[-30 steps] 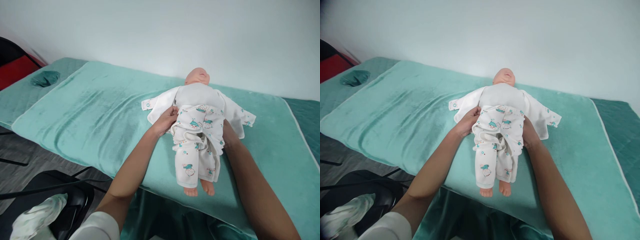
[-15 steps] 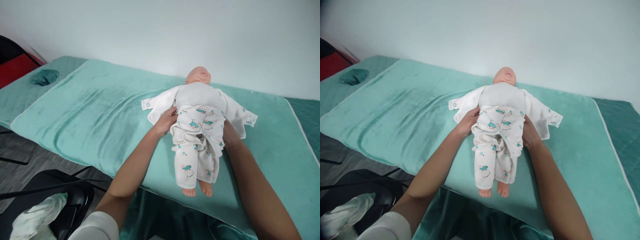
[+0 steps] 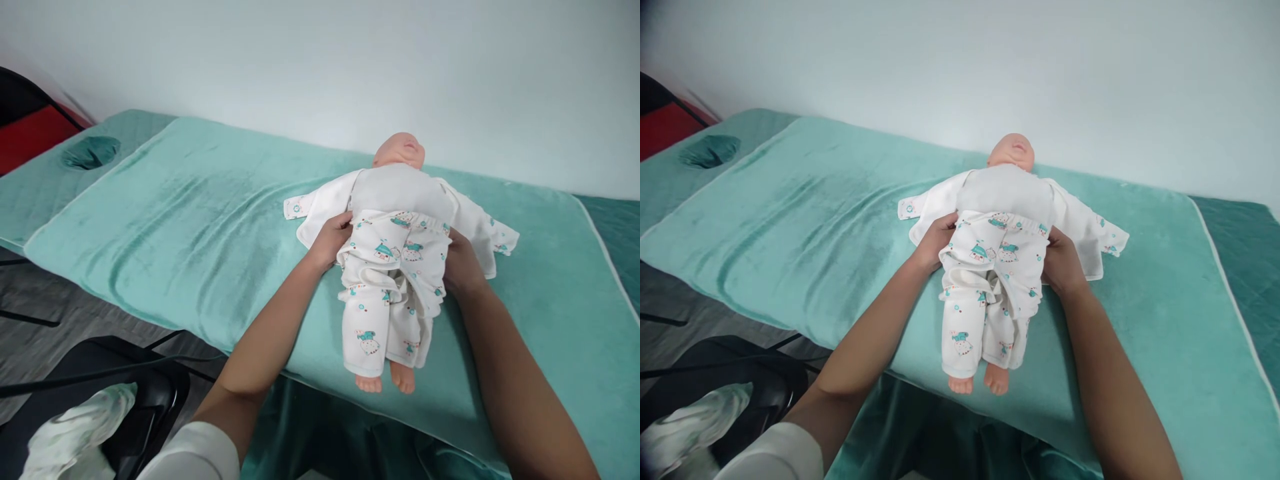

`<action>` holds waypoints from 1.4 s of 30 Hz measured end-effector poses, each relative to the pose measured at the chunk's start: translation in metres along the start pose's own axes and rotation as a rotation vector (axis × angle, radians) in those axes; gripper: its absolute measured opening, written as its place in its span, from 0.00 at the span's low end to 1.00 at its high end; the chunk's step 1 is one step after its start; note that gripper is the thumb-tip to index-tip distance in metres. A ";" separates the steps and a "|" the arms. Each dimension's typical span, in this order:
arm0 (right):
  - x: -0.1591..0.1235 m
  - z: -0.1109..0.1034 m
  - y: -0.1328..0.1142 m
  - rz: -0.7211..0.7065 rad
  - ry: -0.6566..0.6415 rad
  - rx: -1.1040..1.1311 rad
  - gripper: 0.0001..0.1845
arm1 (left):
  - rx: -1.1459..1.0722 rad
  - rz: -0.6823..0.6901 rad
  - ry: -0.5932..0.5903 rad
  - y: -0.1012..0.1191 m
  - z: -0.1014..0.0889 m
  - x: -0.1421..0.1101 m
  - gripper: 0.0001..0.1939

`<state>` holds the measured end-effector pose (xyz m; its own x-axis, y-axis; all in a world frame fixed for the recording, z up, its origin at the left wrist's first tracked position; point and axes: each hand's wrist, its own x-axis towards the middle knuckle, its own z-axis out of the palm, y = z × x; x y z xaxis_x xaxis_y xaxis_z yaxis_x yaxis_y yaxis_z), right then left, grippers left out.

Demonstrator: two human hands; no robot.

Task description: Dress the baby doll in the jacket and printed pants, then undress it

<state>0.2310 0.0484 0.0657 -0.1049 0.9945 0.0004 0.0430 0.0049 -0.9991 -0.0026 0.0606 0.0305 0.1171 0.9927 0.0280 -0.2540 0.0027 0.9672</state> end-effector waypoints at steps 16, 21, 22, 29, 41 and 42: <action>0.007 -0.024 0.017 -0.408 0.338 -0.343 0.04 | 0.515 0.429 0.202 0.002 -0.003 -0.002 0.18; 0.007 -0.026 0.016 -0.572 0.121 -0.278 0.04 | 0.541 0.471 0.159 -0.001 -0.010 0.000 0.18; 0.008 -0.027 0.017 -0.583 0.101 -0.264 0.06 | 0.513 0.443 0.168 -0.001 -0.010 0.000 0.18; 0.009 -0.032 0.015 -0.563 -0.031 -0.348 0.13 | 0.287 0.226 0.241 -0.004 -0.012 0.006 0.15; 0.008 -0.040 0.013 -0.584 -0.053 -0.518 0.10 | 0.705 0.758 0.149 0.010 -0.009 -0.006 0.11; 0.008 -0.039 0.013 -0.609 -0.049 -0.513 0.10 | 0.714 0.759 0.119 0.011 -0.009 -0.005 0.11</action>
<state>0.2697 0.0605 0.0548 -0.2996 0.7959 0.5262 0.4147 0.6053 -0.6795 -0.0149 0.0565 0.0386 0.0594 0.7098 0.7019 0.4085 -0.6588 0.6317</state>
